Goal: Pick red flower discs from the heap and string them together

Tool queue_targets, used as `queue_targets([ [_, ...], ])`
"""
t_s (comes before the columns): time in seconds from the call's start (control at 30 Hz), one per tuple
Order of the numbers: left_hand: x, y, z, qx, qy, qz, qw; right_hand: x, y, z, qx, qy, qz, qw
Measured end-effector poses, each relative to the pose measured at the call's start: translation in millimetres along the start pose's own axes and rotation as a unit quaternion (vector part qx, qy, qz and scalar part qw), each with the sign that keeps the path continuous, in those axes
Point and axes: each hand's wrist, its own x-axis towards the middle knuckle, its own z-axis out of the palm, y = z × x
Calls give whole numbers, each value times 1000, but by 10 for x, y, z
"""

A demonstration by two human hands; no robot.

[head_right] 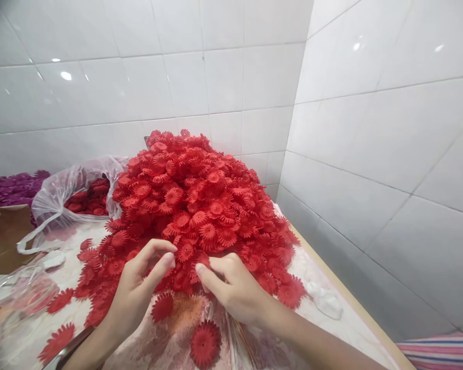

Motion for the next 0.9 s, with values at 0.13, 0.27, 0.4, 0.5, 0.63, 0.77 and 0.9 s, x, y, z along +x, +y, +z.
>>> queue_targets([
  [0.13,9,-20,23,-76,-54,-18,995,-18,1,0,64,-13,17,998],
  [0.27,-3,-49,71,-85,-105,-9,991,-34,-10,9,108,-44,29,993],
  [0.4,-8,-74,73,4,-85,78,993,-35,-54,-18,77,-86,13,993],
  [0.5,-16,-85,68,54,-68,117,989,-31,-77,-39,28,-113,25,993],
  [0.63,-21,-88,74,67,-23,97,993,-26,-62,-46,17,-101,10,995],
  [0.77,-20,-95,72,45,-4,65,997,-33,-33,-25,40,-51,-1,998],
  [0.9,-43,-103,67,9,-16,63,998,-24,-2,-5,140,-33,54,988],
])
